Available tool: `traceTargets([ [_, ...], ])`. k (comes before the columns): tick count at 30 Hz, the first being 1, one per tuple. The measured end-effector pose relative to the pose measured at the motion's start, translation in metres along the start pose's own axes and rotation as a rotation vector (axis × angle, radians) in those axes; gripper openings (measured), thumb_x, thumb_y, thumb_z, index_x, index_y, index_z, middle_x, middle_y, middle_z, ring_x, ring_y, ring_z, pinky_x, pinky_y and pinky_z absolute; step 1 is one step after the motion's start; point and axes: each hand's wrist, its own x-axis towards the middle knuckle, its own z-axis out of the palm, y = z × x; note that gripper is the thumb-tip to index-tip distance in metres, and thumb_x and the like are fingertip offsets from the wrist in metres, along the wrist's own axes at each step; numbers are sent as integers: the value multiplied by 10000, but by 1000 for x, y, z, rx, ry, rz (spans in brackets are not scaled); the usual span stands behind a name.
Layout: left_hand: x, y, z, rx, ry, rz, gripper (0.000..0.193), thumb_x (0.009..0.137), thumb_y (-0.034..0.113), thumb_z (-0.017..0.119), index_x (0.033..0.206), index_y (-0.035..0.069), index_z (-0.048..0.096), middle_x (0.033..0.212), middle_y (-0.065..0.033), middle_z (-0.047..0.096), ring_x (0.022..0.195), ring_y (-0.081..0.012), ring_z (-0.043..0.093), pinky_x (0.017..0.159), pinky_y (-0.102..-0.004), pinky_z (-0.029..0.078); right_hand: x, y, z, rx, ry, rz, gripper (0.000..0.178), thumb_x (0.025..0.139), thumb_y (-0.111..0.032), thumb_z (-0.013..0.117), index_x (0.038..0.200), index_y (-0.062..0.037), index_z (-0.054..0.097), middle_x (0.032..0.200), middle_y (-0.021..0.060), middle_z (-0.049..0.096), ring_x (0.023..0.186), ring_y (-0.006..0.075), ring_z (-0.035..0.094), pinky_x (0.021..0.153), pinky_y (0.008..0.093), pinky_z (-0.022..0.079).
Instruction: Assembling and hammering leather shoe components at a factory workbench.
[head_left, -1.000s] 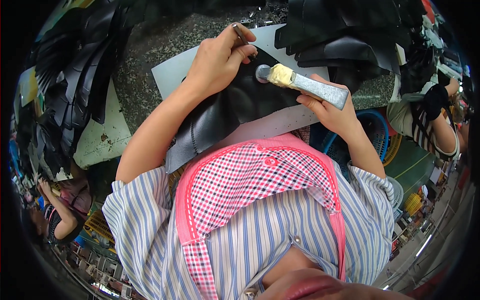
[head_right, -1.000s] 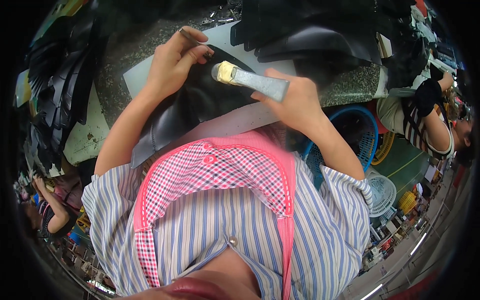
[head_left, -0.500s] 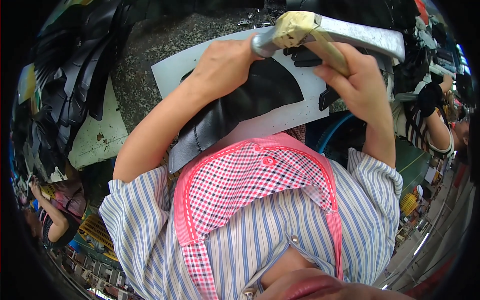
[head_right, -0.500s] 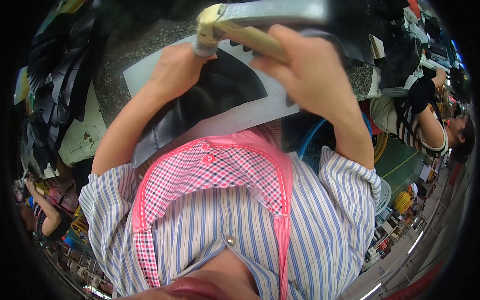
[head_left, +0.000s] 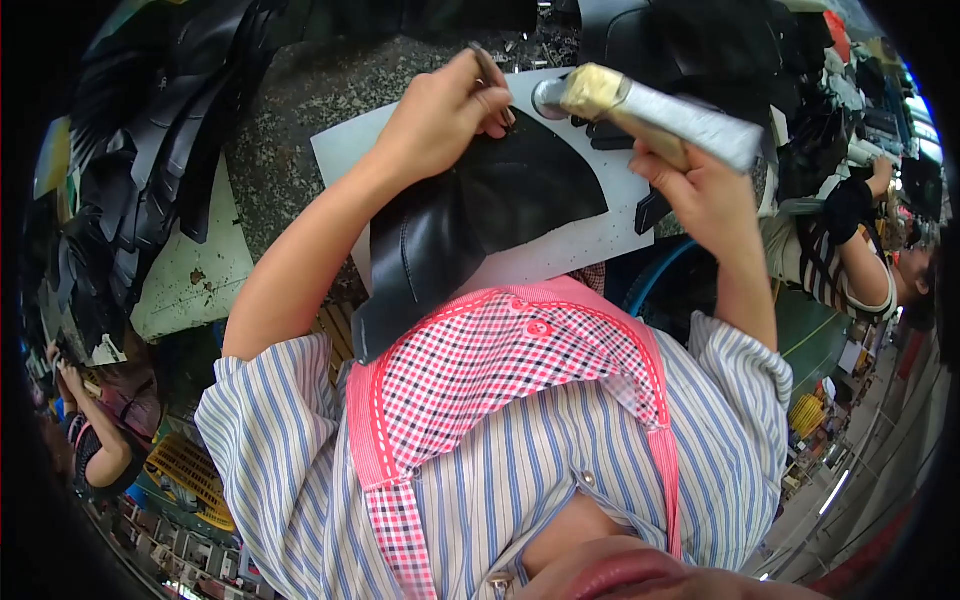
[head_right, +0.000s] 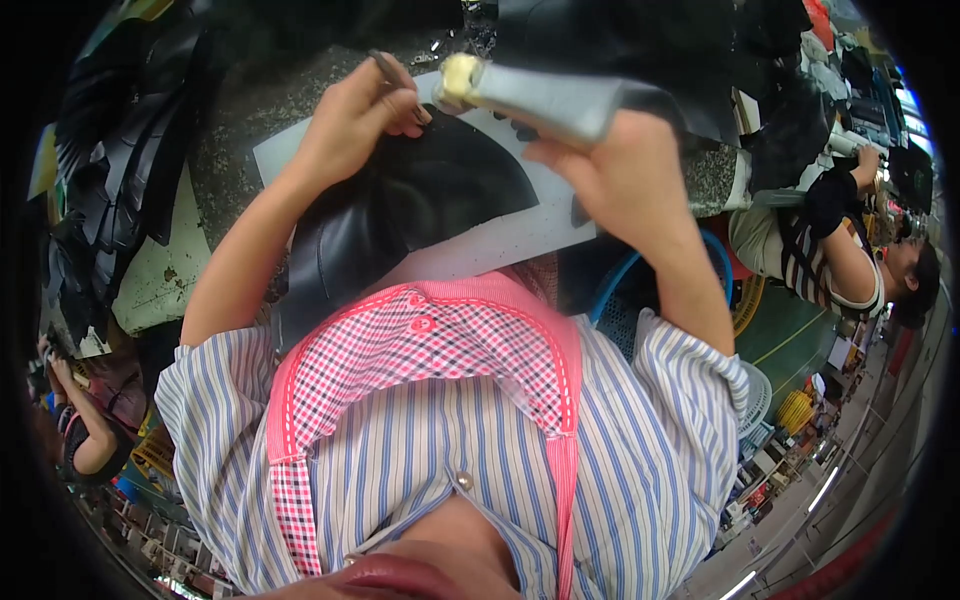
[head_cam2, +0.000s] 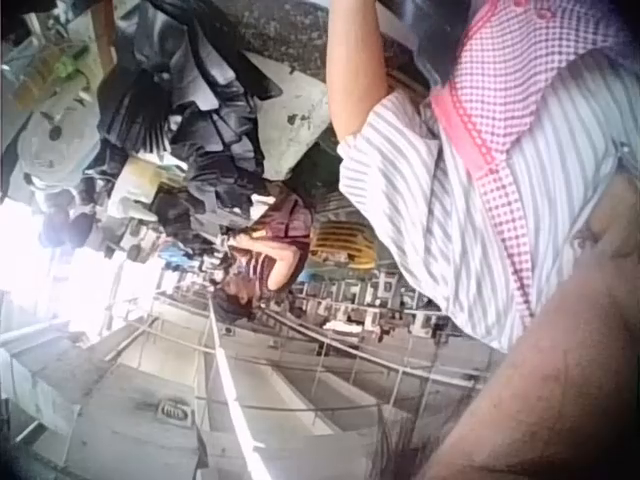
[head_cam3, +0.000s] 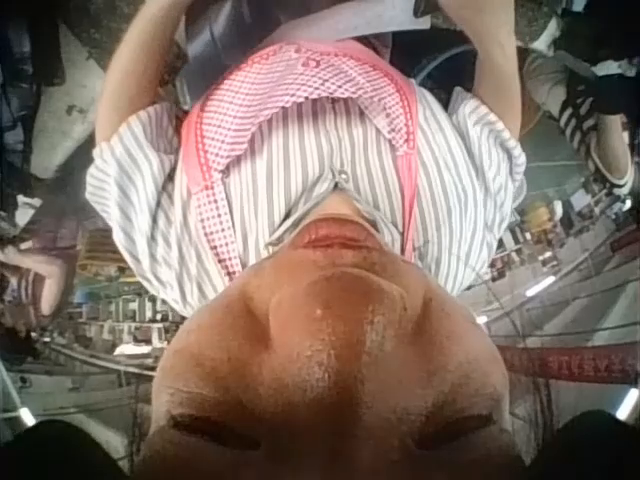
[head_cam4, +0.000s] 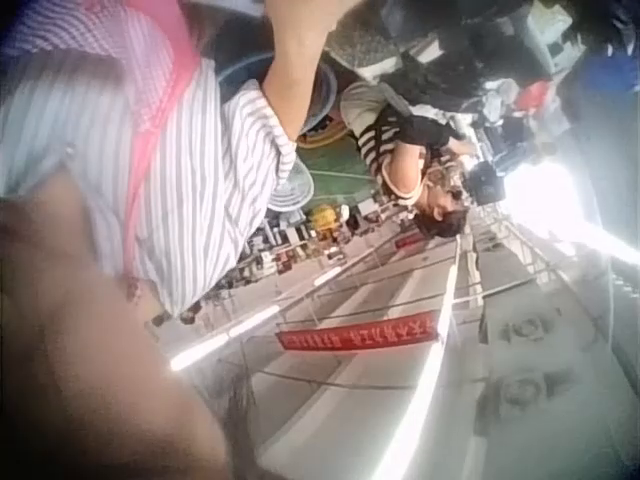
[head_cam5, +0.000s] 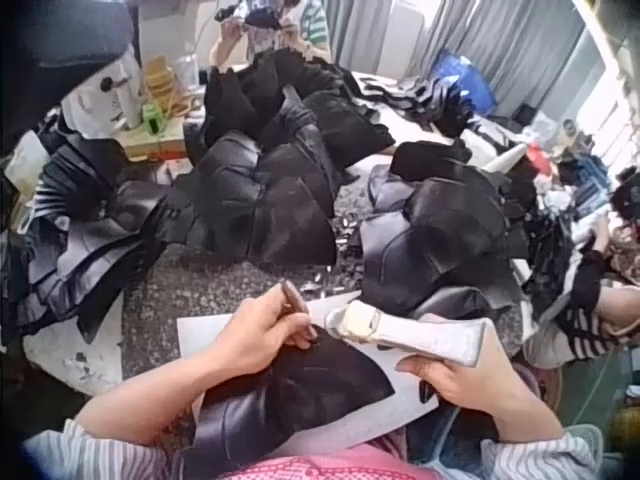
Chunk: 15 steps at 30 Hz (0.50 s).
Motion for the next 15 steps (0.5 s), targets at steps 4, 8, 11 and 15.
traceTargets([
  [4,49,4,-29,-257,279,181,95,802,92,538,775,10,497,829,-78,599,757,-161,597,618,-267,452,-11,8,52,-176,42,78,427,500,-194,764,829,-78,518,775,77,552,725,267,557,606,353,435],
  [8,94,-13,-84,626,379,431,170,741,145,589,801,-6,540,1189,-264,410,1127,-372,361,937,-382,289,-8,-6,76,-222,20,-34,214,547,-42,634,686,-98,481,672,51,518,651,258,526,546,354,355],
  [11,95,-30,-81,709,175,468,122,729,73,590,810,15,519,1085,-131,503,1092,-307,440,833,-344,388,-8,-18,43,-104,52,-16,204,528,-24,585,670,-112,467,642,53,513,592,266,512,537,349,335],
  [15,56,-13,-92,645,210,510,130,722,102,604,800,22,537,912,-84,530,765,-230,538,719,-294,415,9,-1,-27,-48,343,-6,152,619,-52,600,682,-50,462,598,102,472,553,261,480,517,305,388],
])
